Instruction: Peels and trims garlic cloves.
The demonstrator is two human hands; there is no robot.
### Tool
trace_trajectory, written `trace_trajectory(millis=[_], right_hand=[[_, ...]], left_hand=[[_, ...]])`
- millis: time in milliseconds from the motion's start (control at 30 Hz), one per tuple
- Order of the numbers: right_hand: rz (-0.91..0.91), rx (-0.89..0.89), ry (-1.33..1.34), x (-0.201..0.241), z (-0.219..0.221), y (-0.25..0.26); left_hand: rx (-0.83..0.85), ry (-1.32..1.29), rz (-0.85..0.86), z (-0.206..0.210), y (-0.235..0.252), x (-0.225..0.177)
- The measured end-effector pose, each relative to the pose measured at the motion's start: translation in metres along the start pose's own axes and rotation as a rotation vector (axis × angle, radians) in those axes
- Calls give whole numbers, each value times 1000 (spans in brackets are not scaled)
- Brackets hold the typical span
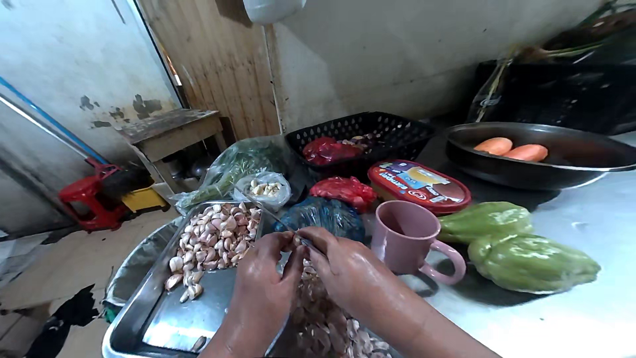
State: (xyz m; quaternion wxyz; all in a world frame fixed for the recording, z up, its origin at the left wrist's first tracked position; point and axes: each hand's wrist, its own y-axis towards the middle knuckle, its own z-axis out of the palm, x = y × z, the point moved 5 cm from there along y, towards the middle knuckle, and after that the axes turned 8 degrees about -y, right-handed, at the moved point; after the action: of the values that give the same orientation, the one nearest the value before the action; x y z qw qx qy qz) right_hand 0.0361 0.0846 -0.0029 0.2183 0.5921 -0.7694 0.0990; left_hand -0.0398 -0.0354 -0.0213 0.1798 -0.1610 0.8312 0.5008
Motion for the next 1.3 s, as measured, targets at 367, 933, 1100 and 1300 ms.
trace_trajectory(millis=[367,933,1100,1300], right_hand=[[105,15,0,-2,-4,1],[175,-46,205,-31,-9,11],[162,66,199,-28,-1,12],[110,105,271,-18,-3,8]], left_hand=[[170,-36,-242,5,1,3],[81,-735,-787,-2,7,20],[46,-852,-894,-2,7,23],[72,-838,-868,6,4,18]])
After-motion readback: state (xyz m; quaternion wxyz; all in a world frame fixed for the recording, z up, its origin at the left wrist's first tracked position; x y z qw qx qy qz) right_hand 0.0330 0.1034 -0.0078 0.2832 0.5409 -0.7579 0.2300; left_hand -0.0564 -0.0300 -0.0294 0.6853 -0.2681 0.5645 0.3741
